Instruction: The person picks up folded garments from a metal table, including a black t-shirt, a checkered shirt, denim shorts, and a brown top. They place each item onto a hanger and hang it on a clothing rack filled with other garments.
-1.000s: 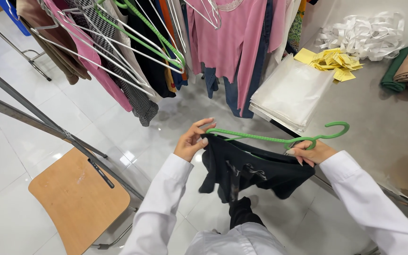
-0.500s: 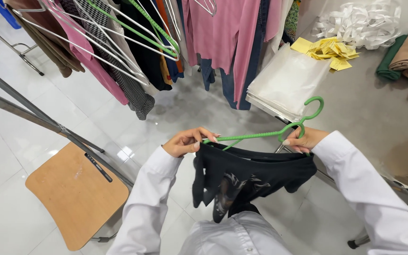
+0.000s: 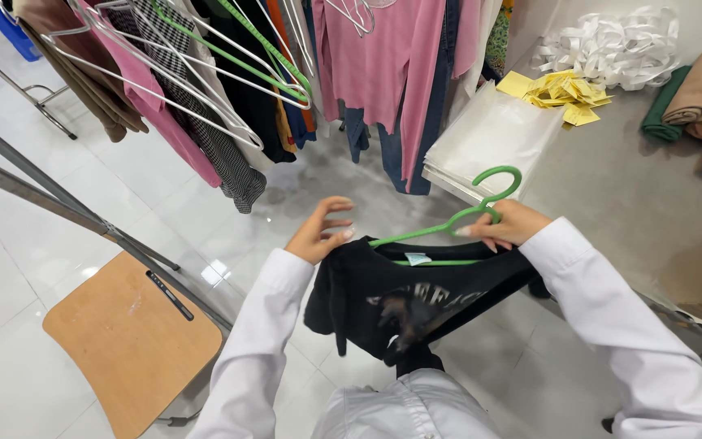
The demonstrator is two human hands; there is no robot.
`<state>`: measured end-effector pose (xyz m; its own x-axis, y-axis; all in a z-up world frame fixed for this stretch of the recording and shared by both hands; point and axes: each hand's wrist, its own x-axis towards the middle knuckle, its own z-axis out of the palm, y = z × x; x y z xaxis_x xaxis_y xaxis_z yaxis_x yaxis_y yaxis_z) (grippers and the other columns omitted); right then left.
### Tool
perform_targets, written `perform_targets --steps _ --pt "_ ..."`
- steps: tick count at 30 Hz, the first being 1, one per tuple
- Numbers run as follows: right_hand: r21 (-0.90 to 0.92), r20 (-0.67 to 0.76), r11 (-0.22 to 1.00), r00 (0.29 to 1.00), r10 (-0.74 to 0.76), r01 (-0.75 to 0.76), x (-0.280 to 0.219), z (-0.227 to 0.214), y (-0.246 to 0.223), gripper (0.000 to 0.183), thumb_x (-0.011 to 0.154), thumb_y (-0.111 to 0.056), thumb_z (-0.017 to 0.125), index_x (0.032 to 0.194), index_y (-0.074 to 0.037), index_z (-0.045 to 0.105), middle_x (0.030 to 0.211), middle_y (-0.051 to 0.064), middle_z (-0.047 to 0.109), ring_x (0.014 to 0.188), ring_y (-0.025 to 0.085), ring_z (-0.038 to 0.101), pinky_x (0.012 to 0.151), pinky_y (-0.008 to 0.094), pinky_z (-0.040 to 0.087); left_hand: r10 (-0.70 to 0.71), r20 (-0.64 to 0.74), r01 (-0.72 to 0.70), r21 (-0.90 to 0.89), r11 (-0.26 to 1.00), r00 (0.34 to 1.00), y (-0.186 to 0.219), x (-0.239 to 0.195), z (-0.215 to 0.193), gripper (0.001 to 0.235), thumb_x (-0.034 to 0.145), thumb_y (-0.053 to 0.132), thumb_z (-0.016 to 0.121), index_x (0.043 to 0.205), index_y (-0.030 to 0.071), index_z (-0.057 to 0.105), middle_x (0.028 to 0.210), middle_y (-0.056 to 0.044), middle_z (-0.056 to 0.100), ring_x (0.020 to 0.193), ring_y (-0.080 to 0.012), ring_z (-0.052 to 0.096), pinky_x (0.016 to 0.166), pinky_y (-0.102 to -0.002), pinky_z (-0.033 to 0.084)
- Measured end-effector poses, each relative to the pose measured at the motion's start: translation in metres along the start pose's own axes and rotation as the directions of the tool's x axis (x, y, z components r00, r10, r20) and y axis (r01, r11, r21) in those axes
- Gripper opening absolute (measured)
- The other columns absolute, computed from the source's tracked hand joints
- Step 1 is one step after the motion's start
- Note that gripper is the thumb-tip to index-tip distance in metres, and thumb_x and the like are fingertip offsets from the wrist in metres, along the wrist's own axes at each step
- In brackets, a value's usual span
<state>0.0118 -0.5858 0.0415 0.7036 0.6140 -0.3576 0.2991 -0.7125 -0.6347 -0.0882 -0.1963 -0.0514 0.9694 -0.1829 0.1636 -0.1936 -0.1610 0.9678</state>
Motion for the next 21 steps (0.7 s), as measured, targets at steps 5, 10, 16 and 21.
perform_targets --steps 5,10,16,21 --pt "0.142 -0.195 0.99 0.98 0.036 -0.008 0.002 0.012 -0.011 0.064 0.094 -0.043 0.064 0.043 -0.005 0.065 0.03 0.007 0.052 0.029 0.015 0.047 0.038 0.025 0.042 -0.134 0.026 0.113 0.385 0.916 0.991 -0.034 -0.019 0.011 0.046 0.087 0.035 0.08 0.125 0.016 0.062 0.112 -0.007 0.074 0.111 -0.0322 0.069 0.096 -0.051 0.052" --pt "0.072 -0.219 0.997 0.976 0.016 0.0 0.005 0.032 -0.017 0.062 0.089 -0.043 0.07 0.039 -0.007 0.062 0.027 0.006 0.05 0.027 0.016 0.045 0.036 0.024 0.039 -0.052 0.022 0.033 0.518 0.855 0.998 -0.039 -0.021 0.02 0.021 0.091 0.038 0.075 0.103 0.021 0.072 0.089 -0.002 0.079 0.09 -0.0276 0.076 0.082 -0.04 0.06" --pt "0.013 -0.258 0.998 0.964 0.062 -0.061 0.011 0.039 -0.023 0.065 0.088 -0.05 0.068 0.038 -0.01 0.061 0.027 0.004 0.05 0.029 0.018 0.052 0.043 0.026 0.044 -0.096 -0.017 0.087 0.593 0.801 0.995 -0.011 -0.016 0.036 0.023 0.091 0.033 0.073 0.111 0.024 0.068 0.099 -0.003 0.078 0.101 -0.0297 0.073 0.089 -0.043 0.058" --pt "-0.164 -0.355 0.921 0.85 -0.389 0.353 0.028 0.028 0.036 0.017 0.083 -0.032 0.083 0.092 -0.017 0.082 0.1 0.007 0.078 0.098 0.028 0.073 0.089 0.041 0.055 0.016 -0.192 0.097 0.564 0.82 0.981 -0.013 -0.013 0.022 0.026 0.089 0.033 0.074 0.114 0.028 0.069 0.104 -0.003 0.078 0.105 -0.0297 0.071 0.091 -0.045 0.056"
